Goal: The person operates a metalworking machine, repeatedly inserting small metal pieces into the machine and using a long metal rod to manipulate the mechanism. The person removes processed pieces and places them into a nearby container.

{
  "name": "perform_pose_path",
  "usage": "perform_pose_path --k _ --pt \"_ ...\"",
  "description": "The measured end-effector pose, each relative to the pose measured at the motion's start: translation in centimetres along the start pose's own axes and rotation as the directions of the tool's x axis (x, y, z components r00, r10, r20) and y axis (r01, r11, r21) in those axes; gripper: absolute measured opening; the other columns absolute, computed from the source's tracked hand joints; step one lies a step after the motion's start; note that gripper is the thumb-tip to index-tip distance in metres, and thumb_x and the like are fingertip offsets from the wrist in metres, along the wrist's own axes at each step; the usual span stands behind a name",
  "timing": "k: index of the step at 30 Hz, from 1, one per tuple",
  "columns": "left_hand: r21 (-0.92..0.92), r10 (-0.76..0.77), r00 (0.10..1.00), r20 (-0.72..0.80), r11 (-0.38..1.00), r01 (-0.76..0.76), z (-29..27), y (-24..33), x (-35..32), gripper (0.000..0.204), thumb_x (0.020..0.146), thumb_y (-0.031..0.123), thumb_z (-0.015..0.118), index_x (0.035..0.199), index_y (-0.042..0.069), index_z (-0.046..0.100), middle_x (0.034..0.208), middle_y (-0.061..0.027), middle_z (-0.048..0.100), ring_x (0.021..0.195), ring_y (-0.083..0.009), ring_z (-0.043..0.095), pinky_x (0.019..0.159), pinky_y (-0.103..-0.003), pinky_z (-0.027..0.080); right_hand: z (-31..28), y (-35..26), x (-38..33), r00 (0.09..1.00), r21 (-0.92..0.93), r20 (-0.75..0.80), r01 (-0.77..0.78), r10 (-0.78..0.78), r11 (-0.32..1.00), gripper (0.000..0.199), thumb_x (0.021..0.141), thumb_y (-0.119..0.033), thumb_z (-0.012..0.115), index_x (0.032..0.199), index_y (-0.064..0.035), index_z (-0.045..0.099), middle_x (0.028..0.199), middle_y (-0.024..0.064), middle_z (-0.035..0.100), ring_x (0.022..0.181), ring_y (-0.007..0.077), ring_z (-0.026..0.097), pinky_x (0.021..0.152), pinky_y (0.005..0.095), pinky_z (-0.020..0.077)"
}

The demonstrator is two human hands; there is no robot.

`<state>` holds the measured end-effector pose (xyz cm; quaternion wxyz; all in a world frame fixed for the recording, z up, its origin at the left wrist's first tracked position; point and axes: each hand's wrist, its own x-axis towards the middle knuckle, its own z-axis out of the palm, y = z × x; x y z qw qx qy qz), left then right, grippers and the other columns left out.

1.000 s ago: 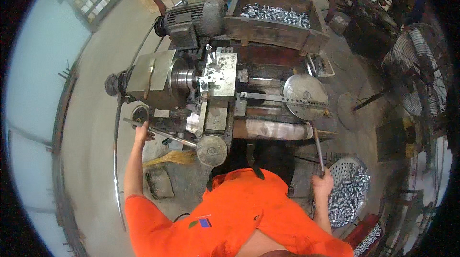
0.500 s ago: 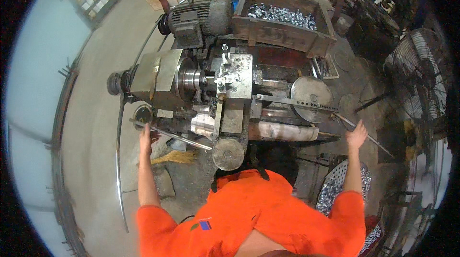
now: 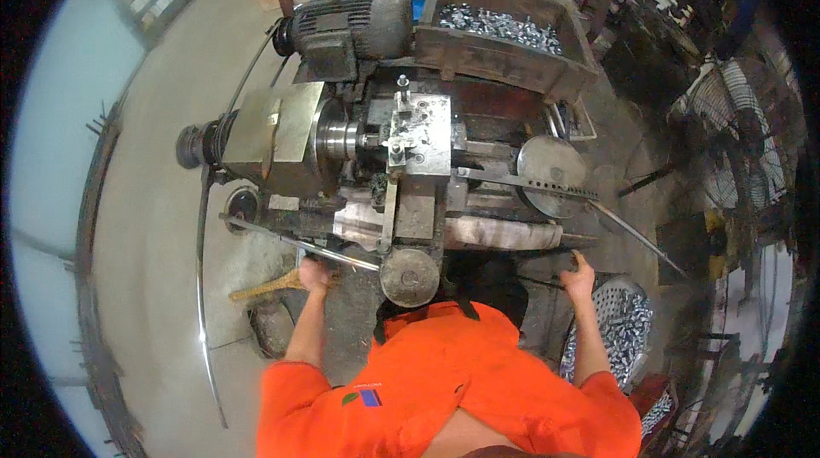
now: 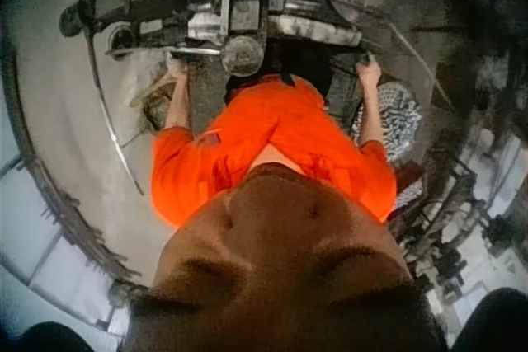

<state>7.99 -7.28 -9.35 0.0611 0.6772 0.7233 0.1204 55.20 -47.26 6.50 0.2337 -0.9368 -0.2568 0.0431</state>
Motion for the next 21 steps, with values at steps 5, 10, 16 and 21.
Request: perform_pose_path --k 5,10,16,21 --pt "0.065 0.232 0.914 0.333 0.961 -0.268 -1.7 -2.6 2.6 0.046 0.079 0.047 0.056 0.093 0.004 0.058 0.089 -0.0193 0.064 0.079 -0.0388 0.061 0.068 -0.047 0.048 -1.5 -1.9 1.0 0.997 0.032 0.019 0.071 -0.071 0.997 0.053 0.058 -0.012 0.059 0.11 -0.002 0.059 0.097 0.0213 0.063 0.09 0.0351 0.061 0.081 0.0377 0.0466" --pt "0.079 0.257 0.867 0.427 0.945 -0.319 -4.7 -3.3 4.0 0.048 0.079 0.048 0.056 0.097 0.003 0.058 0.093 -0.021 0.063 0.087 -0.0383 0.06 0.074 -0.048 0.048 -4.4 -6.0 4.2 0.986 0.095 -0.043 0.167 -0.164 0.981 0.047 0.06 -0.009 0.058 0.107 -0.0027 0.061 0.099 0.0197 0.063 0.092 0.0332 0.06 0.083 0.0372 0.0464" --pt "0.004 0.169 0.875 0.454 0.981 -0.192 -7.3 -3.5 2.4 0.046 0.079 0.049 0.056 0.096 0.006 0.06 0.094 -0.0216 0.062 0.088 -0.0382 0.06 0.075 -0.047 0.047 -4.8 -21.7 8.2 0.841 0.253 -0.073 0.535 -0.536 0.806 0.042 0.057 -0.007 0.062 0.099 -0.0035 0.063 0.093 0.0149 0.064 0.087 0.031 0.061 0.081 0.0357 0.0468" --pt "-0.356 0.233 0.967 0.107 0.917 -0.181 -21.0 -3.6 5.4 0.035 0.082 0.029 0.058 0.105 0.003 0.06 0.094 -0.0211 0.063 0.086 -0.0359 0.061 0.073 -0.042 0.048 -1.1 -37.3 9.0 0.445 0.321 -0.068 0.857 -0.893 0.403 0.038 0.057 -0.017 0.061 0.093 -0.0045 0.065 0.086 0.0123 0.062 0.081 0.0309 0.059 0.074 0.0374 0.0477"
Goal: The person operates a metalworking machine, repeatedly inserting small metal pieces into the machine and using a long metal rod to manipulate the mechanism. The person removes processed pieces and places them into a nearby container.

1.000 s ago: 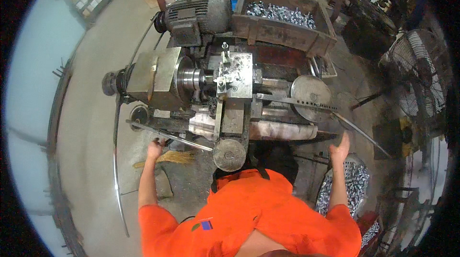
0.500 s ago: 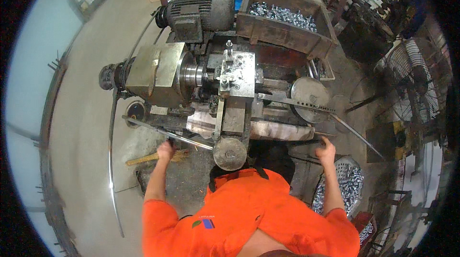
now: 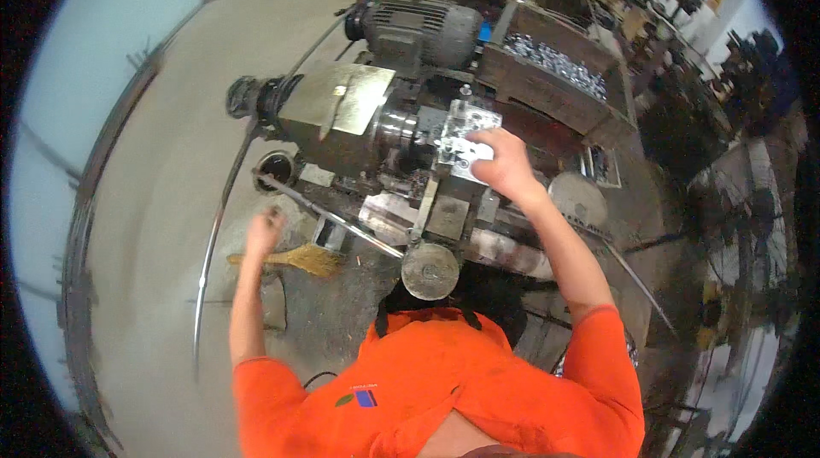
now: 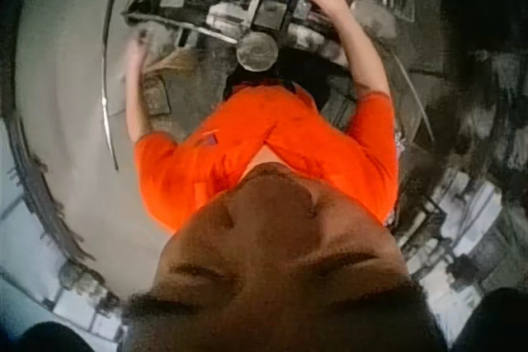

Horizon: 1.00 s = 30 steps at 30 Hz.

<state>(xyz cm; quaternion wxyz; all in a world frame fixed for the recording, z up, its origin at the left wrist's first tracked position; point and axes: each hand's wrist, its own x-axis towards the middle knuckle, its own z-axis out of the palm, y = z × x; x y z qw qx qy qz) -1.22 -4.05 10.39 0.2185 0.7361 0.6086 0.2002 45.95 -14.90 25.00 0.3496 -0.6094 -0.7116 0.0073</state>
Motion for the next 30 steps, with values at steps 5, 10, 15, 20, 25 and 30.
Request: perform_pose_path --k 5,10,15,20,25,30 --pt "0.275 0.055 0.87 -0.489 0.957 0.094 -13.0 -4.4 -1.4 0.036 0.087 0.035 0.052 0.099 0.003 0.061 0.086 -0.0183 0.064 0.074 -0.0318 0.062 0.067 -0.039 0.048 7.7 -1.2 7.3 0.888 -0.247 0.432 -0.05 0.156 0.968 0.026 0.056 -0.02 0.061 0.075 -0.0055 0.069 0.082 0.0166 0.065 0.079 0.0328 0.062 0.073 0.0384 0.0516" --pt "0.395 -0.22 0.893 -0.393 0.837 0.38 -8.1 -4.7 -9.6 0.054 0.075 0.053 0.059 0.09 0.002 0.062 0.081 -0.0192 0.063 0.078 -0.0375 0.061 0.068 -0.046 0.047 8.9 -2.6 7.7 0.881 -0.249 0.462 0.012 0.108 0.969 0.024 0.055 -0.019 0.062 0.072 -0.0031 0.067 0.078 0.0188 0.065 0.076 0.0332 0.064 0.072 0.0391 0.0523" --pt "0.353 -0.28 0.905 -0.322 0.851 0.389 -4.9 2.4 -10.4 0.044 0.072 0.041 0.066 0.083 -0.002 0.061 0.08 -0.0225 0.062 0.078 -0.0392 0.06 0.068 -0.045 0.046 8.3 -2.1 7.0 0.9 -0.289 0.42 0.009 0.119 0.957 0.024 0.055 -0.018 0.062 0.074 -0.0044 0.067 0.078 0.0169 0.065 0.077 0.0325 0.064 0.072 0.0383 0.052" --pt "0.105 -0.254 0.966 0.057 0.963 0.247 -8.4 -0.4 -8.7 0.032 0.073 0.027 0.066 0.074 -0.004 0.059 0.065 -0.0187 0.06 0.062 -0.031 0.061 0.058 -0.039 0.046 2.2 -0.7 6.8 0.912 -0.331 0.308 -0.164 0.271 0.929 0.023 0.053 -0.021 0.06 0.068 -0.0044 0.067 0.073 0.0202 0.063 0.075 0.035 0.063 0.069 0.0396 0.0514" --pt "-0.268 -0.203 0.977 0.061 0.94 0.212 -5.3 -5.6 -4.0 0.019 0.076 0.012 0.064 0.074 -0.003 0.053 0.058 -0.011 0.056 0.05 -0.0195 0.059 0.047 -0.034 0.05 -6.6 5.1 8.4 0.876 -0.429 0.071 -0.405 0.477 0.807 0.027 0.059 -0.022 0.061 0.08 -0.0085 0.07 0.084 0.0192 0.065 0.082 0.0324 0.064 0.077 0.038 0.0512" --pt "-0.411 -0.22 0.967 0.127 0.876 0.253 -5.8 -1.5 -3.5 0.023 0.076 0.014 0.064 0.087 -0.004 0.056 0.062 -0.0112 0.058 0.051 -0.02 0.059 0.05 -0.031 0.048 -10.2 7.8 6.8 0.924 -0.269 -0.223 -0.365 0.31 0.891 0.055 0.057 -0.021 0.062 0.111 -0.0159 0.061 0.129 0.0212 0.042 0.114 0.037 0.046 0.095 0.0394 0.0397"
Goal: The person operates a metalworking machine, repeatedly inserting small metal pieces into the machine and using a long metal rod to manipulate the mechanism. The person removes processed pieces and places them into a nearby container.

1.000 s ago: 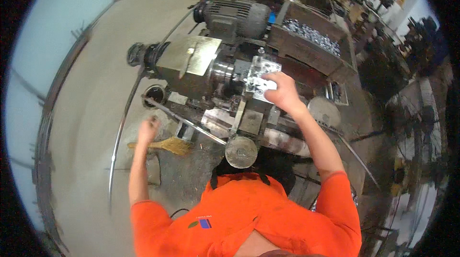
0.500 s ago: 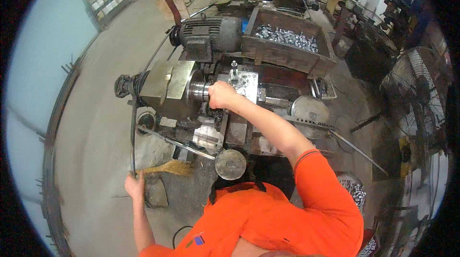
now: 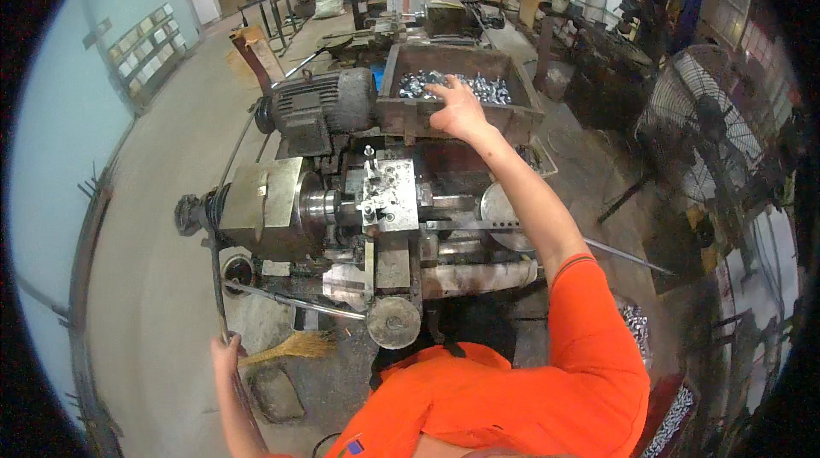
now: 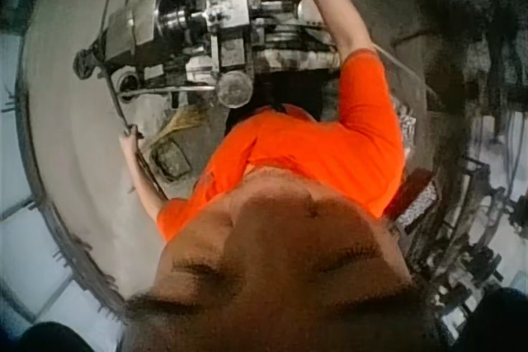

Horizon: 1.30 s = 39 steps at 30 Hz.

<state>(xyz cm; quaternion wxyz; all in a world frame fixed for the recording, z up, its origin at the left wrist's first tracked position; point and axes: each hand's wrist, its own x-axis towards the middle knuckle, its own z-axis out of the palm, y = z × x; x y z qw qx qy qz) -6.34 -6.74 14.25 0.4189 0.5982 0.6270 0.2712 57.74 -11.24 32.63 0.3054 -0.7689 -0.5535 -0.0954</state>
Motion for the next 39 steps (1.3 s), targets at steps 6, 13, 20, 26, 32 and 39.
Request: perform_pose_path --k 6,13,20,26,32,39 --pt "0.017 -0.041 0.997 0.07 0.999 0.04 -0.5 0.6 -0.2 0.03 0.08 0.02 0.064 0.097 -0.003 0.054 0.076 -0.0111 0.06 0.064 -0.0168 0.059 0.059 -0.031 0.048 -3.1 5.9 -10.1 0.997 0.092 -0.071 0.029 -0.023 0.995 0.043 0.059 -0.015 0.058 0.101 -0.008 0.064 0.123 0.0176 0.051 0.105 0.0323 0.055 0.086 0.0345 0.0454" --pt "-0.273 -0.187 0.962 0.2 0.932 0.238 -3.3 -6.6 5.8 0.037 0.086 0.021 0.057 0.114 -0.001 0.049 0.072 -0.007 0.052 0.06 -0.0172 0.051 0.057 -0.035 0.049 -13.0 20.3 -35.3 0.857 -0.21 -0.214 -0.509 0.468 0.835 0.034 0.06 -0.024 0.061 0.089 -0.0074 0.069 0.111 0.0169 0.059 0.089 0.0311 0.061 0.079 0.0377 0.0489" --pt "-0.221 -0.35 0.921 0.17 0.898 0.381 -1.0 -6.6 8.7 0.043 0.088 0.028 0.055 0.119 0.0 0.046 0.072 -0.0093 0.051 0.059 -0.019 0.05 0.06 -0.039 0.048 -15.8 21.6 -55.8 0.172 -0.483 -0.163 -0.873 0.971 0.074 0.028 0.063 -0.025 0.058 0.079 -0.0035 0.067 0.088 0.0214 0.063 0.087 0.035 0.061 0.082 0.0392 0.0481" --pt "-0.223 -0.43 0.894 0.13 0.865 0.449 -1.9 -7.1 9.2 0.044 0.089 0.03 0.053 0.118 -0.001 0.047 0.071 -0.0093 0.051 0.059 -0.0197 0.05 0.061 -0.04 0.048 -10.8 22.9 -58.0 0.158 -0.639 0.008 -0.759 0.987 0.127 0.04 0.064 -0.03 0.06 0.093 -0.0022 0.063 0.105 0.0199 0.061 0.098 0.033 0.059 0.084 0.0382 0.048" --pt "-0.379 -0.307 0.94 0.152 0.86 0.342 -1.5 -5.2 5.6 0.045 0.09 0.038 0.048 0.102 -0.004 0.053 0.068 -0.0078 0.05 0.059 -0.0209 0.049 0.061 -0.039 0.047 -8.8 22.9 -55.1 -0.053 -0.473 -0.009 -0.88 0.999 -0.051 0.044 0.067 -0.033 0.059 0.099 -0.003 0.063 0.107 0.0185 0.061 0.099 0.0313 0.059 0.086 0.0383 0.0466" --pt "-0.263 -0.11 0.991 0.08 0.956 0.128 0.0 -1.0 1.8 0.029 0.082 0.026 0.063 0.094 0.0 0.059 0.065 -0.0053 0.055 0.057 -0.0171 0.056 0.058 -0.033 0.051 -5.3 29.2 -61.0 0.474 -0.727 0.438 -0.313 0.764 0.611 0.021 0.071 -0.025 0.055 0.08 -0.0115 0.067 0.09 0.0126 0.065 0.085 0.0302 0.061 0.075 0.0398 0.0472"
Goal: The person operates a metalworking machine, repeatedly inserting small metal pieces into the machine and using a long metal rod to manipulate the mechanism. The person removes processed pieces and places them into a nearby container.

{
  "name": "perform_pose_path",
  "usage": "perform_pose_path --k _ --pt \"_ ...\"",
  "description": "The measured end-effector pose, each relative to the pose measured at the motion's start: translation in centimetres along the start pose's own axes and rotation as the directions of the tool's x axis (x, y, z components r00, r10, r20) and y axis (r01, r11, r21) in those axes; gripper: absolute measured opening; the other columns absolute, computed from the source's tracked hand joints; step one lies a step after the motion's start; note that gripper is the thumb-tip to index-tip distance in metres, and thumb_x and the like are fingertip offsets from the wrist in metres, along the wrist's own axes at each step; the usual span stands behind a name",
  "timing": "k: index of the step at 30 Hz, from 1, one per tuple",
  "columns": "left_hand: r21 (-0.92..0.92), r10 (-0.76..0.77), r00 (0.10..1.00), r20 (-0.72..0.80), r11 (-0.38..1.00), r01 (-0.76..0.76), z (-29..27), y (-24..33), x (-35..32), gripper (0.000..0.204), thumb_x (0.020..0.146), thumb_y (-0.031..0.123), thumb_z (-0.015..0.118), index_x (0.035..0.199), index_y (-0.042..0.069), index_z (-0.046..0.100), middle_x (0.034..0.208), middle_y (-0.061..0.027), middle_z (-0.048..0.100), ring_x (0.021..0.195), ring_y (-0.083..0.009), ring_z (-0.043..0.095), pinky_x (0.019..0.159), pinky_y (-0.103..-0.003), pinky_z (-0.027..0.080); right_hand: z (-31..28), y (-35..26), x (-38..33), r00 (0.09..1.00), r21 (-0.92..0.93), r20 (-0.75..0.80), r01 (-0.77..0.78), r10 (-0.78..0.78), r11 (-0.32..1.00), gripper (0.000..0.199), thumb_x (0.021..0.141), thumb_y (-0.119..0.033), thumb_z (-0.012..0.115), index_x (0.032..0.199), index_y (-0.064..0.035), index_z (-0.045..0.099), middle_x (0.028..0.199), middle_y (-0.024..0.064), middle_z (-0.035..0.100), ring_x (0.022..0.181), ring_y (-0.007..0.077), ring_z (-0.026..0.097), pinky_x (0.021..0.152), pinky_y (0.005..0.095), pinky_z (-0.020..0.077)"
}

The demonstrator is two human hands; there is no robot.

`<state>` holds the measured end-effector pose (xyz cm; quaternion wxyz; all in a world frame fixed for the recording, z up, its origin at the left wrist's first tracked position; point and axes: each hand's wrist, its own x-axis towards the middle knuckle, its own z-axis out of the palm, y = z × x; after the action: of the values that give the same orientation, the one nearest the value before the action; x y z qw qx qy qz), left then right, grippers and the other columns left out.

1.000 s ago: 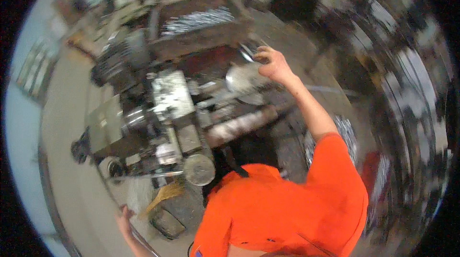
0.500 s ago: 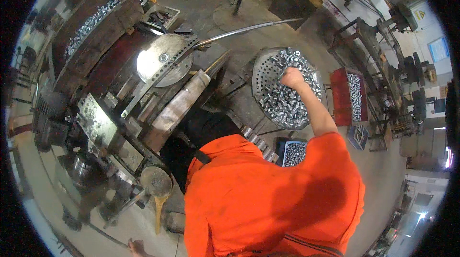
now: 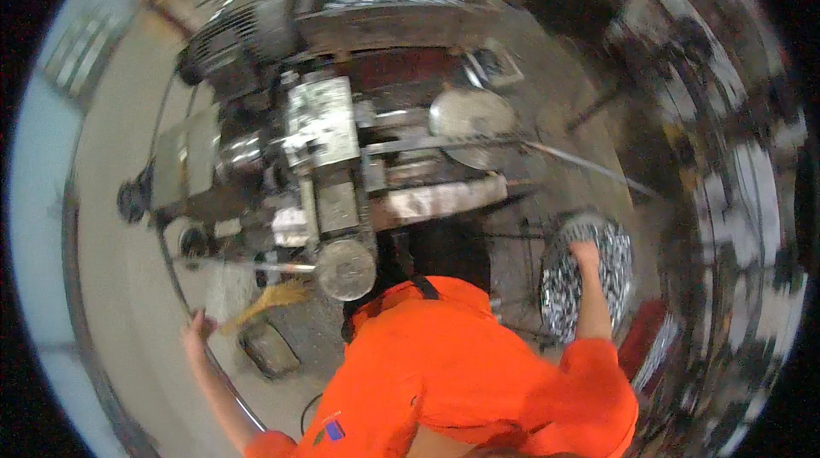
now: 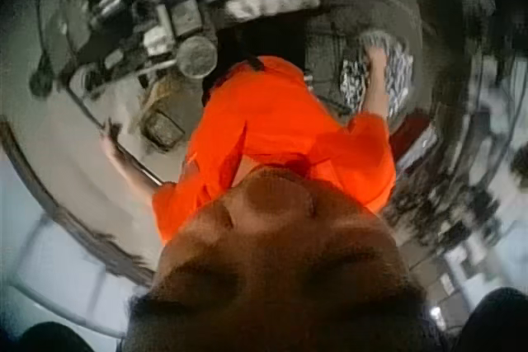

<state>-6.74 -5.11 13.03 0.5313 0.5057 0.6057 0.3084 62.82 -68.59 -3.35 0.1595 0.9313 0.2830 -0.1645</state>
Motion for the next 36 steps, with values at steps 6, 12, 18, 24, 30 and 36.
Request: perform_pose_path --k 6,12,18,24,30,36 --pt "-0.003 0.02 1.0 0.017 1.0 -0.02 0.6 0.8 -2.0 0.028 0.081 0.02 0.062 0.094 -0.005 0.055 0.065 -0.0106 0.057 0.058 -0.021 0.059 0.055 -0.032 0.05 -2.7 0.4 1.4 0.852 0.672 0.126 -0.45 0.508 0.588 0.015 0.071 -0.019 0.06 0.071 -0.0061 0.067 0.071 0.0103 0.064 0.065 0.023 0.061 0.059 0.0335 0.0464" --pt "0.005 -0.009 0.999 0.038 1.0 0.009 0.6 1.0 -1.8 0.024 0.081 0.015 0.06 0.092 -0.005 0.056 0.066 -0.0119 0.058 0.058 -0.02 0.059 0.054 -0.032 0.052 -21.0 -8.0 -1.8 0.886 0.923 -0.33 0.231 0.325 0.307 0.013 0.074 -0.002 0.056 0.079 -0.0004 0.068 0.083 0.0067 0.065 0.074 0.0168 0.06 0.065 0.0252 0.0445" --pt "0.408 0.126 0.99 -0.068 0.909 -0.088 0.8 1.4 -2.5 0.033 0.076 0.02 0.064 0.094 -0.006 0.055 0.07 -0.016 0.06 0.061 -0.0227 0.061 0.059 -0.037 0.05 -36.3 -30.4 1.2 0.618 0.554 -0.649 0.783 -0.443 0.281 0.044 0.055 0.0 0.054 0.095 -0.0063 0.069 0.123 0.015 0.054 0.114 0.0265 0.051 0.095 0.0328 0.0395" --pt "0.837 0.237 0.97 -0.058 0.54 -0.082 0.1 2.1 -7.9 0.04 0.072 0.026 0.067 0.094 -0.005 0.052 0.084 -0.0283 0.059 0.082 -0.0427 0.057 0.069 -0.046 0.046 -44.4 -50.8 -1.4 0.087 -0.055 -0.549 0.989 -0.831 0.14 0.028 0.056 -0.017 0.06 0.077 0.0002 0.067 0.115 0.0169 0.054 0.103 0.033 0.05 0.089 0.0341 0.0429" --pt "0.778 0.199 0.958 -0.207 0.628 0.038 -0.1 -1.8 -12.2 0.034 0.073 0.022 0.066 0.091 -0.004 0.052 0.079 -0.0269 0.059 0.08 -0.043 0.057 0.069 -0.047 0.046 -43.2 -56.9 2.1 0.331 -0.032 -0.357 0.93 -0.873 0.365 0.024 0.056 -0.016 0.059 0.073 0.0005 0.066 0.076 0.02 0.061 0.077 0.0363 0.06 0.069 0.0381 0.0492" --pt "0.776 0.207 0.935 -0.288 0.623 0.101 0.6 -0.7 -11.9 0.029 0.072 0.016 0.066 0.09 -0.002 0.055 0.075 -0.0252 0.059 0.075 -0.0435 0.057 0.067 -0.047 0.045 -43.5 -58.7 2.5 0.384 0.278 -0.376 0.915 -0.843 0.292 0.019 0.055 -0.016 0.06 0.064 0.0006 0.064 0.07 0.0227 0.061 0.07 0.0363 0.062 0.067 0.0391 0.0504"
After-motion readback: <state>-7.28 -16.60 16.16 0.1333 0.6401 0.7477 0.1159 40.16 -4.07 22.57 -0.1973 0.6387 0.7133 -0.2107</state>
